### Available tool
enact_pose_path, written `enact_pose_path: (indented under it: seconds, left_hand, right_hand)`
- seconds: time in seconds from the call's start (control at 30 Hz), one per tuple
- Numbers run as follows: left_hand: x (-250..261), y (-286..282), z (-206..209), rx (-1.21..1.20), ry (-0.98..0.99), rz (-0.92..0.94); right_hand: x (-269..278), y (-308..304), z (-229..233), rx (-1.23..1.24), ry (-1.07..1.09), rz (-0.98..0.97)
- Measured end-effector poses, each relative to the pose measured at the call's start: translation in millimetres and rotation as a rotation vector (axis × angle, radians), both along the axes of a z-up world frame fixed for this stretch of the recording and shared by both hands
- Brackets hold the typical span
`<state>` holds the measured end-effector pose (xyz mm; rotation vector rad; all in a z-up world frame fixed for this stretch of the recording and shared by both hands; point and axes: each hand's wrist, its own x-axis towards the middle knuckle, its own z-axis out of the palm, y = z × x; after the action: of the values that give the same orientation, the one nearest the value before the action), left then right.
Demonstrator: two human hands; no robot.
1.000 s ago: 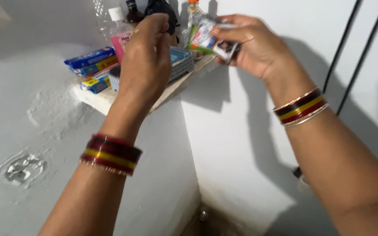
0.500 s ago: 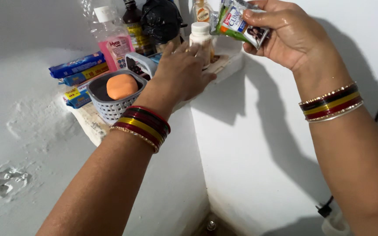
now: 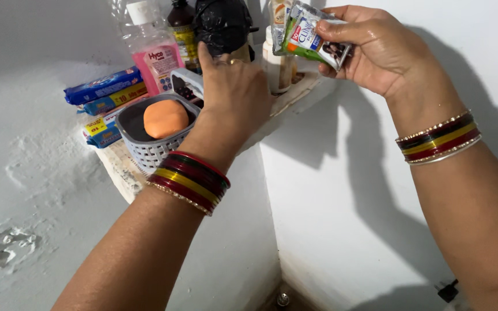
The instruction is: The person retrieves small sachets from a white bag, rinses them in a bucket of water, and places them on a wall shelf. They then rearrange bottles, a basket, and other items on the shelf to organize the space.
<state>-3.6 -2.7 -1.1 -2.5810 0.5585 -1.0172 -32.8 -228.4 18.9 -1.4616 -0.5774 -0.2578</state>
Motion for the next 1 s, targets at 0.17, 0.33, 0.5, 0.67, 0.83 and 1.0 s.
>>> enact_pose_path:
  seconds: [0.17,0.33,0.5,0.67,0.83,1.0]
  left_hand:
    - [-13,2,7,-0.017,0.148,0.017]
    - [-15,1,12,-0.058,0.185,0.014]
    - [-9,-4,12,-0.170,-0.230,-0.182]
    - [16,-13,29,-0.250,-0.126,-0.093]
    - [38,-26,32,-0.169,0.095,-0.064]
    - [43,-36,31,-0.157,0.263,-0.050]
  right_hand:
    - [7,10,-3,-0.009,0.003,0.008]
    - [14,13,-7,-0.014,0.014,-0.003]
    - [22,8,-4,0.017,-0.005,0.069]
    - [26,-6,2,0.091,-0.033,0.140]
    - [25,-25,0,0.121,-0.026,0.084]
    - [25,-42,-2,0.121,-0.044,0.065]
